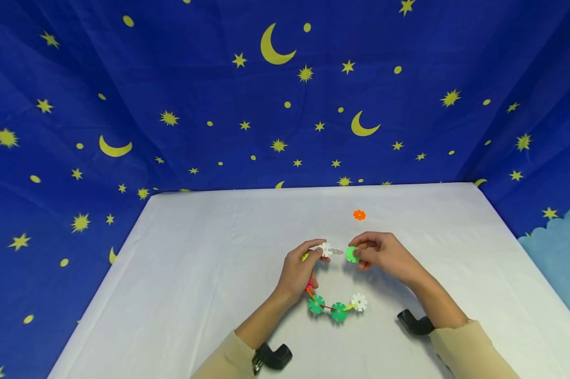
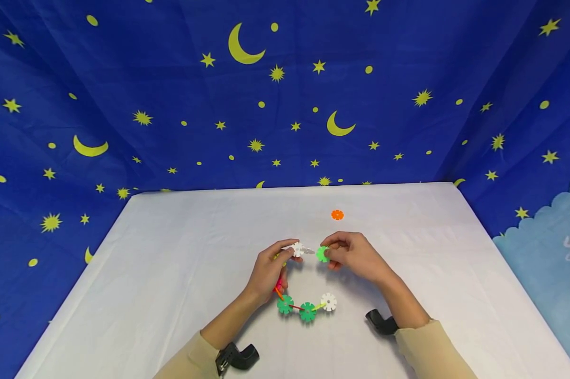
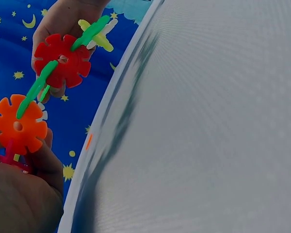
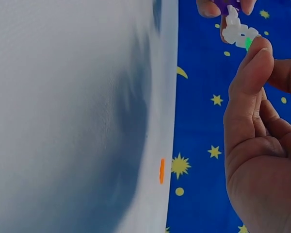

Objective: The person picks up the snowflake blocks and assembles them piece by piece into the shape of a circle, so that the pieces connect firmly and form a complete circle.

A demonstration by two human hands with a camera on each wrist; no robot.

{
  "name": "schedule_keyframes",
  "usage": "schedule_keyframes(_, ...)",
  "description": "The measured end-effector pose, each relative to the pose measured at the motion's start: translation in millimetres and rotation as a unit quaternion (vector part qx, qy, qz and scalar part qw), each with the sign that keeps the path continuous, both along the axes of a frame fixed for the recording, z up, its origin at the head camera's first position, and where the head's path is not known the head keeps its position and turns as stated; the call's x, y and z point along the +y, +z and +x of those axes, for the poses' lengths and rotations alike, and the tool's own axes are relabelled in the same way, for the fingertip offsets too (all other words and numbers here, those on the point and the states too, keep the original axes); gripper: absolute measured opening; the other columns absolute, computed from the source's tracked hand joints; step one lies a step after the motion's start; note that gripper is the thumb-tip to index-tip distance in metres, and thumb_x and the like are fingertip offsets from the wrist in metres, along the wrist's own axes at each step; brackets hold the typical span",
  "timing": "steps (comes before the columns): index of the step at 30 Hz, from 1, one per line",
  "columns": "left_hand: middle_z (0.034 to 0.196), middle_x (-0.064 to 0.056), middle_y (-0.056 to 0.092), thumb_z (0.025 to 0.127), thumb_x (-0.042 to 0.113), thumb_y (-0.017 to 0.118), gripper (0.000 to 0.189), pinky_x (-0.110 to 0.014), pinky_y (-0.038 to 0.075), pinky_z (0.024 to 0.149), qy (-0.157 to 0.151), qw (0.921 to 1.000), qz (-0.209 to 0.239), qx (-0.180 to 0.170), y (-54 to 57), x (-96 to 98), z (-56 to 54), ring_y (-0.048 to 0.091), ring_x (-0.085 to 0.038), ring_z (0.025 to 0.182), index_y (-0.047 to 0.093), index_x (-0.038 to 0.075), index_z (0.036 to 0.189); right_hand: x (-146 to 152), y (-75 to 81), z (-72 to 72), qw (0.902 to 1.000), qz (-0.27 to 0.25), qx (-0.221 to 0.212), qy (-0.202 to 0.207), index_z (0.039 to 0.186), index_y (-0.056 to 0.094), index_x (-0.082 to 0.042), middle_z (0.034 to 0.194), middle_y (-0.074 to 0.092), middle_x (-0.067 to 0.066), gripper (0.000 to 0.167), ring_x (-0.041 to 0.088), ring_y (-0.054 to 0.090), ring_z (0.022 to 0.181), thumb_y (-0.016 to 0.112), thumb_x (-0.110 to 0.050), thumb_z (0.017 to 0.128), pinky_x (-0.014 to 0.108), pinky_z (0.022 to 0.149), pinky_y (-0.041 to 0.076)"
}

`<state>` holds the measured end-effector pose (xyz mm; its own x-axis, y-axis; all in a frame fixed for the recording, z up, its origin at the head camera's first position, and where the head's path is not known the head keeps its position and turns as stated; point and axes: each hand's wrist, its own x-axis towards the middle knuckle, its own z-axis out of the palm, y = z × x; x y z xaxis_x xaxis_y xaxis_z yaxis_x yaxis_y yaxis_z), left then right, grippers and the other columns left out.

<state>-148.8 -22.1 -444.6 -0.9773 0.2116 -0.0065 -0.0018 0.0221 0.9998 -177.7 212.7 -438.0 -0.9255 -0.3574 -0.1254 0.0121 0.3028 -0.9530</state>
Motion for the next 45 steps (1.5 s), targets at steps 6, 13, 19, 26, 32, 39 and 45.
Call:
schedule_keyframes(6, 0.093, -0.020, 0.069, 0.098, 0.016, 0.053, 0.026, -0.022, 0.037, 0.034, 0.006, 1.0000, 0.004, -0.005, -0.8, 1.4, 0.0, 0.047, -0.014, 0.034, 0.065, 0.015, 0.122, -3.4, -0.5, 1.1, 1.0000, 0.003, 0.003, 0.004, 0.113, 0.061, 0.003, 0.089, 0.067, 0.017, 0.032, 0.044, 0.064, 0.074, 0.068, -0.019, 0.090, 0.041, 0.067, 0.056)
schedule_keyframes(13, 0.092, -0.019, 0.069, 0.098, 0.016, 0.053, 0.026, -0.022, 0.038, 0.034, 0.006, 1.0000, 0.002, -0.002, -0.4, 1.4, 0.7, 0.047, -0.014, 0.034, 0.064, 0.014, 0.122, -4.2, -0.3, 2.5, 0.9999, -0.009, -0.004, 0.004, 0.113, 0.061, 0.003, 0.093, 0.065, 0.028, 0.032, 0.045, 0.063, 0.074, 0.068, -0.019, 0.091, 0.040, 0.067, 0.056)
schedule_keyframes(19, 0.093, -0.019, 0.069, 0.099, 0.016, 0.053, 0.026, -0.023, 0.038, 0.034, 0.001, 1.0000, -0.005, 0.004, 1.4, 0.8, 1.4, 0.047, -0.015, 0.034, 0.064, 0.015, 0.122, -4.1, -0.8, 2.5, 1.0000, -0.008, -0.001, 0.004, 0.113, 0.061, 0.003, 0.091, 0.065, 0.028, 0.032, 0.045, 0.063, 0.074, 0.068, -0.019, 0.090, 0.040, 0.066, 0.056)
schedule_keyframes(26, 0.094, -0.020, 0.069, 0.099, 0.016, 0.053, 0.026, -0.023, 0.038, 0.033, -0.004, 0.9999, -0.011, 0.012, 0.9, 1.9, 1.8, 0.047, -0.013, 0.033, 0.065, 0.015, 0.122, -4.2, -4.8, 2.8, 0.9996, -0.018, 0.004, 0.021, 0.114, 0.061, 0.004, 0.089, 0.065, 0.028, 0.032, 0.044, 0.063, 0.073, 0.066, -0.019, 0.092, 0.047, 0.067, 0.055)
schedule_keyframes(32, 0.091, -0.024, 0.065, 0.099, 0.015, 0.051, 0.026, -0.024, 0.039, 0.033, -0.009, 0.9996, -0.021, 0.019, 1.1, 1.0, 2.2, 0.046, -0.011, 0.033, 0.064, 0.015, 0.122, -5.8, -8.9, 4.8, 0.9992, -0.025, 0.018, 0.024, 0.112, 0.062, 0.003, 0.083, 0.066, 0.027, 0.026, 0.045, 0.063, 0.073, 0.063, -0.015, 0.093, 0.044, 0.066, 0.055)
schedule_keyframes(39, 0.088, -0.024, 0.063, 0.100, 0.013, 0.048, 0.026, -0.028, 0.041, 0.032, -0.012, 0.9993, -0.024, 0.026, 1.1, 0.0, 2.1, 0.045, -0.010, 0.032, 0.062, 0.015, 0.122, -10.5, -8.9, 6.9, 0.9991, -0.035, 0.023, 0.003, 0.112, 0.063, 0.004, 0.081, 0.066, 0.027, 0.026, 0.045, 0.062, 0.073, 0.065, -0.013, 0.092, 0.039, 0.066, 0.056)
schedule_keyframes(45, 0.087, -0.025, 0.062, 0.099, 0.012, 0.048, 0.027, -0.028, 0.040, 0.031, -0.013, 0.9994, -0.020, 0.024, 0.8, 0.4, 1.7, 0.044, -0.010, 0.031, 0.062, 0.014, 0.122, -11.2, -9.1, 7.8, 0.9987, -0.045, 0.023, 0.003, 0.111, 0.063, 0.005, 0.086, 0.064, 0.031, 0.025, 0.046, 0.062, 0.073, 0.065, -0.012, 0.092, 0.040, 0.067, 0.056)
